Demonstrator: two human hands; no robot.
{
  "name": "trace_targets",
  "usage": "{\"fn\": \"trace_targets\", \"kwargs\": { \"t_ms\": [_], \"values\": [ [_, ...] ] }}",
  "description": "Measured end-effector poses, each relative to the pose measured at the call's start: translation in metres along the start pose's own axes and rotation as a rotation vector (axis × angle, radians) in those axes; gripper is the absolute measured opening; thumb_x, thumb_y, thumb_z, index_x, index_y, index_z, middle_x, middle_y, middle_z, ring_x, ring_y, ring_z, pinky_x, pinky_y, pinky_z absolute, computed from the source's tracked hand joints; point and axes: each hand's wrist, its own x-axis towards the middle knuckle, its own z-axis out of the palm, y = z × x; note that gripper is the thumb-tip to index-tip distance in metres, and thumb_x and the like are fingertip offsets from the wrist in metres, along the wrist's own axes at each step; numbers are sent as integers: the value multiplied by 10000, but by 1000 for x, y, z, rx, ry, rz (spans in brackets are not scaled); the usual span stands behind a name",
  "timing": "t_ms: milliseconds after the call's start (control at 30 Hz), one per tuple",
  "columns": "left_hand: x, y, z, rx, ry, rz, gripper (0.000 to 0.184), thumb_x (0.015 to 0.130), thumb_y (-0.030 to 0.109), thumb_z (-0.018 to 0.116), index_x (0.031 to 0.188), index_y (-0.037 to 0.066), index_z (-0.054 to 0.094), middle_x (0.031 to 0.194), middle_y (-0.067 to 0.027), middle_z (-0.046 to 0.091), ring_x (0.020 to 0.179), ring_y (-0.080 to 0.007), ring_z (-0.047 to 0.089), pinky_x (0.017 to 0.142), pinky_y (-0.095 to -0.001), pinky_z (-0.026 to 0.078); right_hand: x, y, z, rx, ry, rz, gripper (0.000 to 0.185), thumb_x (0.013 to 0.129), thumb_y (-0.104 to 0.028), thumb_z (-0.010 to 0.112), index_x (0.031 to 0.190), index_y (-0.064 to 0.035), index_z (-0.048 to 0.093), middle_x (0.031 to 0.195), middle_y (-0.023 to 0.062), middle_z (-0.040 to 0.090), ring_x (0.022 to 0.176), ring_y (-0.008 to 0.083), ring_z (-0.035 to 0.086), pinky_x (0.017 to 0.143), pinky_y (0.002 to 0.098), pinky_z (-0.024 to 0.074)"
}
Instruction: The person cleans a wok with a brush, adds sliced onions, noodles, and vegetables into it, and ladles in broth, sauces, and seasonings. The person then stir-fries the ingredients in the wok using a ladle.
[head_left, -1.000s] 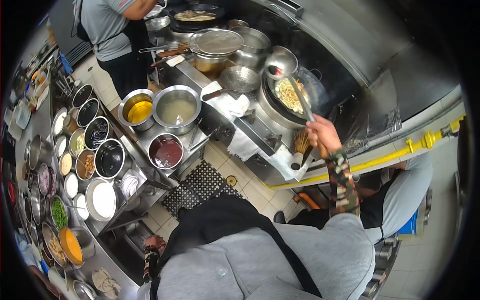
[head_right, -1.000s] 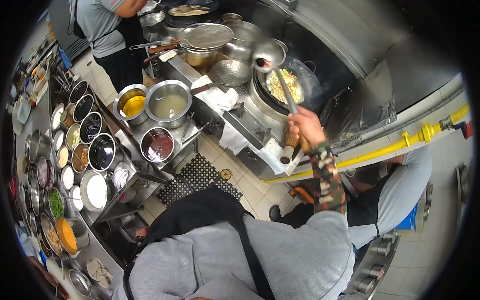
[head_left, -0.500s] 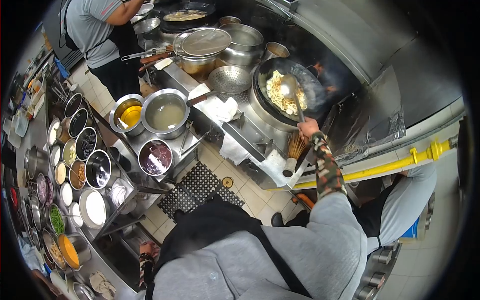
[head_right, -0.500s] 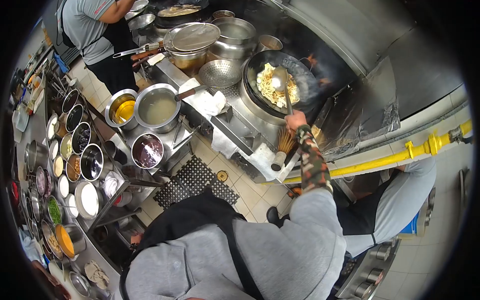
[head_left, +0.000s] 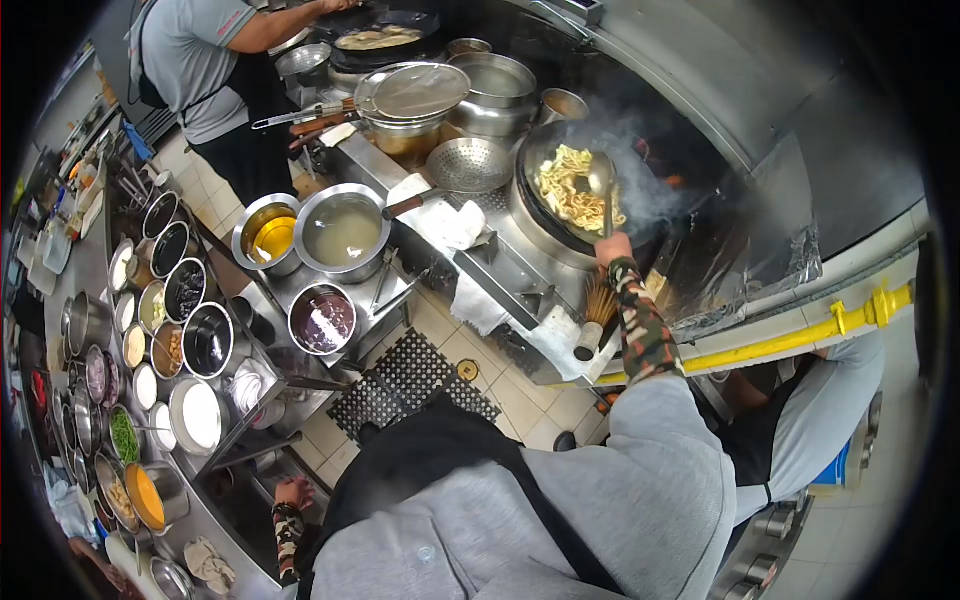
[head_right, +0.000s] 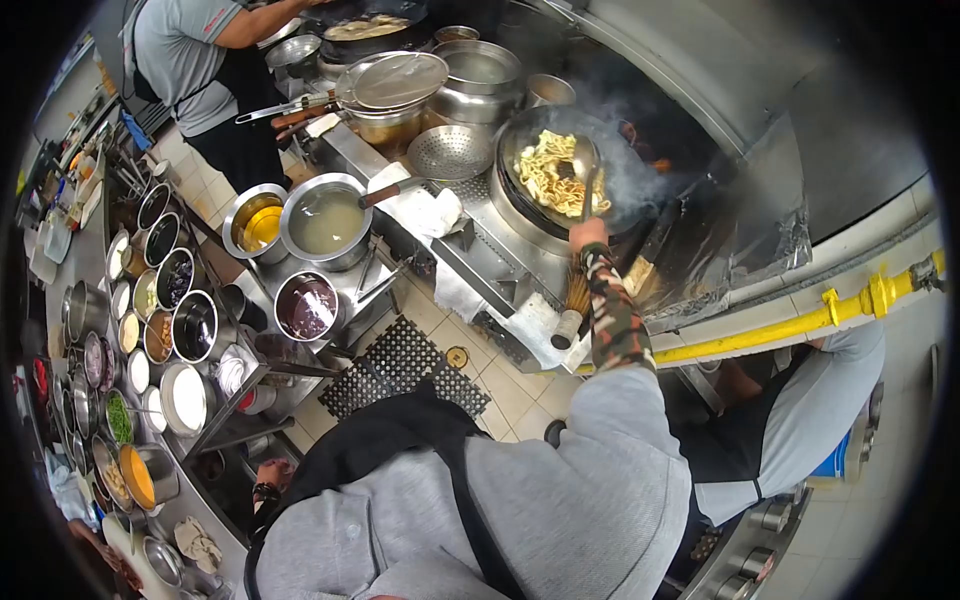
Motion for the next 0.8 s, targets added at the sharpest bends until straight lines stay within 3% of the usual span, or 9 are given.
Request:
{"fn": "trace_targets", "kwargs": {
  "t_ms": [133,200,267,300,367,433,633,733,800],
  "values": [
    [-22,0,-11,-570,-290,34,135,864,103,553,988,53,573,804,-102,662,646,-192,637,538,-337,503,-66,-12,-31,-33,241,-27,187,755,-139,672,930,-78,651,730,138,660,715,284,665,598,422,495],
    [-53,1,-18,-289,-133,194,166,880,165,610,931,10,635,791,-95,664,673,-178,645,606,-313,539,-83,-21,-51,73,254,-75,279,744,-133,676,1022,-113,674,773,122,672,770,289,675,642,447,500],
    [-119,40,-26,-243,68,221,175,862,183,660,862,8,653,744,-82,667,633,-155,644,568,-294,534,-77,-26,-45,319,246,-124,264,799,-121,634,1062,-98,611,729,80,583,653,225,586,534,392,437],
    [-122,37,-43,-27,199,326,155,866,158,644,806,15,656,672,-62,651,589,-134,628,525,-278,507,-76,-34,-42,535,208,-105,258,827,-114,613,1082,-90,580,707,59,539,595,193,541,480,364,406],
    [-127,40,-71,-260,416,388,161,871,139,601,783,19,661,624,-28,631,541,-94,574,493,-258,455,-92,-73,-51,947,91,-17,246,883,-101,571,1122,-76,517,663,18,450,478,129,451,372,308,344],
    [-125,58,-113,-403,655,479,189,865,171,611,806,1,669,615,-25,624,535,-92,563,510,-252,449,-134,-130,-77,1067,14,23,198,930,-103,527,1122,-88,479,654,4,417,420,86,402,328,260,326],
    [-105,158,-224,-95,1206,599,338,779,254,695,956,-33,677,676,-140,653,596,-239,622,591,-354,485,-261,-294,-92,1365,-462,-164,152,942,-143,518,1068,-113,437,690,-12,413,393,33,343,305,200,301],
    [-58,167,-251,89,1109,575,321,811,314,654,882,2,680,744,-187,656,714,-383,626,657,-458,486,-305,-369,-85,1405,-767,-163,394,947,-119,503,1318,-75,378,692,-3,407,378,31,340,293,188,302],
    [-77,174,-258,240,1064,584,269,844,288,624,900,32,687,760,-184,650,738,-389,621,671,-467,483,-330,-420,-81,1362,-876,-175,438,953,-118,496,1364,-71,351,690,-1,408,372,33,341,294,189,303]
  ]
}}
